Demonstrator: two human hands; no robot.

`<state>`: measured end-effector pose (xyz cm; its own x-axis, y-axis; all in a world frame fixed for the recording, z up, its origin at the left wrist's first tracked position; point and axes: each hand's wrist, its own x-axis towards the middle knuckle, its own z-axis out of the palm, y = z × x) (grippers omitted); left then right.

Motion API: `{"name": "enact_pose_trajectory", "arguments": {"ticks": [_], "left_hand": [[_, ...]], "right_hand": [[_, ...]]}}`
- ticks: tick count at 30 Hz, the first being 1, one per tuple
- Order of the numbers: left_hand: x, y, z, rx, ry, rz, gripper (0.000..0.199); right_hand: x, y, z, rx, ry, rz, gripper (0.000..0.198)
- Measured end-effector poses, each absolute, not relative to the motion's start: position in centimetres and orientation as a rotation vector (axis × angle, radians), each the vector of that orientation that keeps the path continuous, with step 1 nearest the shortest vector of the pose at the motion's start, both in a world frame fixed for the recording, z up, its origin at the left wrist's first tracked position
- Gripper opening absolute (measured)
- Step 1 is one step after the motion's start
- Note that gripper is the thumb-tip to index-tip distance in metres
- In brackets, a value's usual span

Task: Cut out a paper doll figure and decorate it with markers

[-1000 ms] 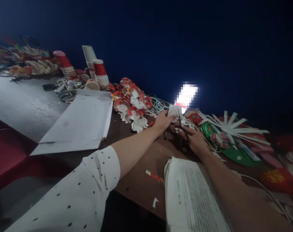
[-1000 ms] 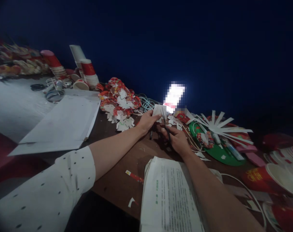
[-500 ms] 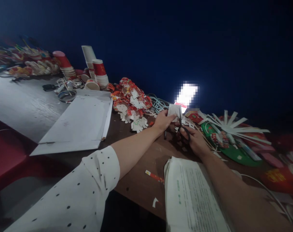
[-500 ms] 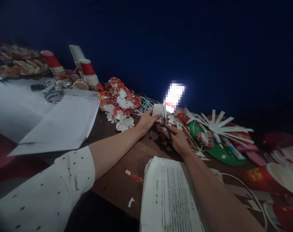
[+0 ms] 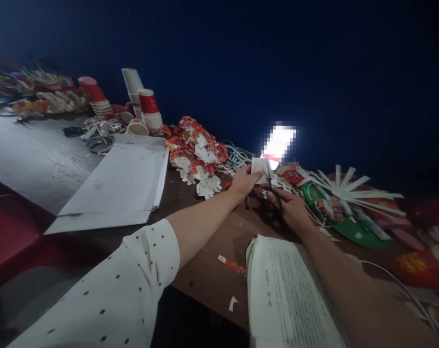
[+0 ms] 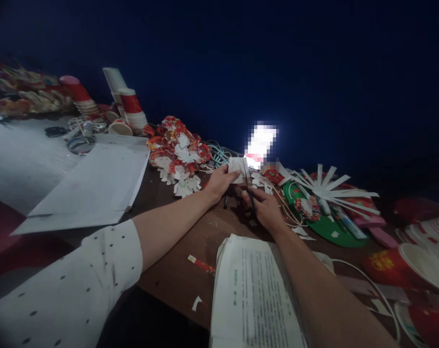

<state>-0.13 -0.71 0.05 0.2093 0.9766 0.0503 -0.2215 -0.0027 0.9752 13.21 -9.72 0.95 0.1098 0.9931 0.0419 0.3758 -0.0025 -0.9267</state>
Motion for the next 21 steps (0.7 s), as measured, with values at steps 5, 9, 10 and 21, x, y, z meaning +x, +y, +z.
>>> {"name": "enact_pose_trajectory", "arguments": {"ticks": [5,9,10,21], "left_hand": [[0.01,-0.27,-0.45,1.187,0.881,1.176,0.026],[0.12,-0.15,-0.66,1.186,0.859,1.195,0.026],[0.11,-0.18,-0.64,1.175,0.848,1.198,0.026],[0.42,-0.52,-0.39,0.960,0.721,1.127,0.017]], "right_hand": [[13.23,-9.71,0.96,-1.522,-1.407,0.852,0.057],[13.39,-9.66,0.89,-1.523,-1.428,0.842,0.054],[13.45,-9.63,0.81,-1.524,-1.422,0.855,0.054],[13.31,-9.74,1.03,-1.556,-1.351,0.809,0.050]]}}
